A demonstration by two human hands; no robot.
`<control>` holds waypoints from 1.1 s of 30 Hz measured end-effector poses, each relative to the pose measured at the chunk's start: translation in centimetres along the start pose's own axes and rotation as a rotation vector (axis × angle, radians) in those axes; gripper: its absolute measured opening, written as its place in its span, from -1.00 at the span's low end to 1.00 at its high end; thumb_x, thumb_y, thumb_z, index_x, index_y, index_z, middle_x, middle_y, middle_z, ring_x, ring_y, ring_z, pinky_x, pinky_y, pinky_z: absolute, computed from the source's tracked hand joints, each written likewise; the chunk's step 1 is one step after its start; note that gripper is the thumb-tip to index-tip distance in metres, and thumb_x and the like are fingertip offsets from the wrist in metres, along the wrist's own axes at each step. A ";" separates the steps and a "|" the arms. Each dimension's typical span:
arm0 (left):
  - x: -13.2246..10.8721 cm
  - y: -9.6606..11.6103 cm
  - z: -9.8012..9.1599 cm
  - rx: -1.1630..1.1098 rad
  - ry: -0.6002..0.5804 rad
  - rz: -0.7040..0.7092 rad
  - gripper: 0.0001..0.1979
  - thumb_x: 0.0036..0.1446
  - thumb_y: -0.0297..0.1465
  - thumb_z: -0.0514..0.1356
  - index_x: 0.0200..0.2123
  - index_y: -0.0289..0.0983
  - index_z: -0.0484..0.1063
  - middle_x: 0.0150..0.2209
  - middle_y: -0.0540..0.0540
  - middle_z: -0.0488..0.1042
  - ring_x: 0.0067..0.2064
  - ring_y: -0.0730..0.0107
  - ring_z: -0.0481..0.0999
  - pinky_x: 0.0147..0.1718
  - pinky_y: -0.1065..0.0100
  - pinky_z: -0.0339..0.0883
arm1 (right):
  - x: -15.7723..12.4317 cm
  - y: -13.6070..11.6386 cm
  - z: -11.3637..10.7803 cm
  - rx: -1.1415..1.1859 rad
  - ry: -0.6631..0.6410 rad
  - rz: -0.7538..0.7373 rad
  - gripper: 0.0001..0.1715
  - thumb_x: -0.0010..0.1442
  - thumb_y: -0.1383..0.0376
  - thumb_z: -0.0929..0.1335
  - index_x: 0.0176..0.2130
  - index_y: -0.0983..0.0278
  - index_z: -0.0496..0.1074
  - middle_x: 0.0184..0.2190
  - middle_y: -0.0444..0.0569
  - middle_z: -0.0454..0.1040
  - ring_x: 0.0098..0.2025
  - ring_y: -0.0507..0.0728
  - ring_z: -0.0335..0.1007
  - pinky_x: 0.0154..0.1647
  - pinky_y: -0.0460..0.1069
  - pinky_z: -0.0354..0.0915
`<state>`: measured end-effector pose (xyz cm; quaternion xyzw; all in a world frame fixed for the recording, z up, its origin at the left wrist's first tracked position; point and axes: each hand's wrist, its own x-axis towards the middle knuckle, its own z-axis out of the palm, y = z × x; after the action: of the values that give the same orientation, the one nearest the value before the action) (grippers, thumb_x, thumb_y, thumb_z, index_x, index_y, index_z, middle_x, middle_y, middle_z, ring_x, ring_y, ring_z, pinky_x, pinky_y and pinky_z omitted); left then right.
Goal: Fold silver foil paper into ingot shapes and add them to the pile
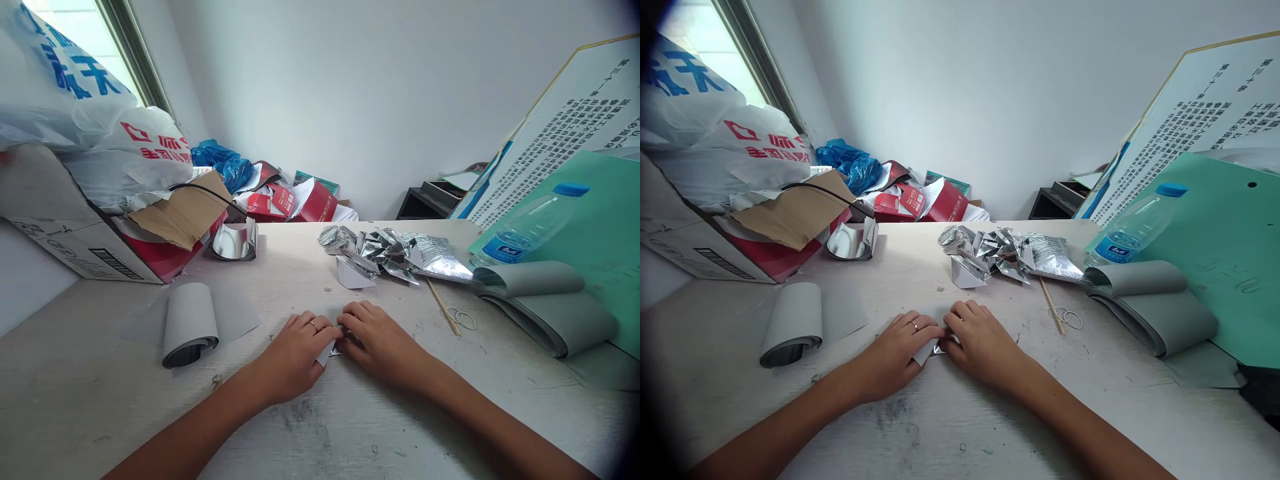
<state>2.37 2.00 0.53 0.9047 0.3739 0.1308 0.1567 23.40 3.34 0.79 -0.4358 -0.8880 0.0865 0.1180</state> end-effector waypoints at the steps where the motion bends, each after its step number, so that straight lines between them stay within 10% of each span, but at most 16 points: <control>1: 0.0 0.0 0.0 0.003 0.001 0.000 -0.47 -0.02 -0.67 0.10 0.02 -0.16 0.31 0.02 -0.05 0.40 0.01 0.19 0.30 -0.02 0.13 0.24 | 0.0 0.0 0.0 -0.001 -0.004 0.000 -0.86 0.31 0.26 0.30 -0.19 0.26 0.43 -0.15 0.00 0.38 -0.08 0.13 0.26 -0.03 0.05 0.22; 33: 0.0 0.0 0.0 0.015 -0.012 0.006 -0.46 -0.03 -0.68 0.08 0.03 -0.17 0.31 0.03 -0.05 0.39 0.01 0.19 0.29 0.00 0.12 0.24 | -0.2 0.0 -0.1 -0.016 -0.020 -0.035 -0.83 0.34 0.24 0.28 -0.19 0.27 0.40 -0.12 0.02 0.37 -0.06 0.15 0.27 -0.01 0.09 0.25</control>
<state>2.37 2.06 0.55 0.9077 0.3714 0.1228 0.1519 23.59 3.21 0.86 -0.4205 -0.8972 0.0817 0.1071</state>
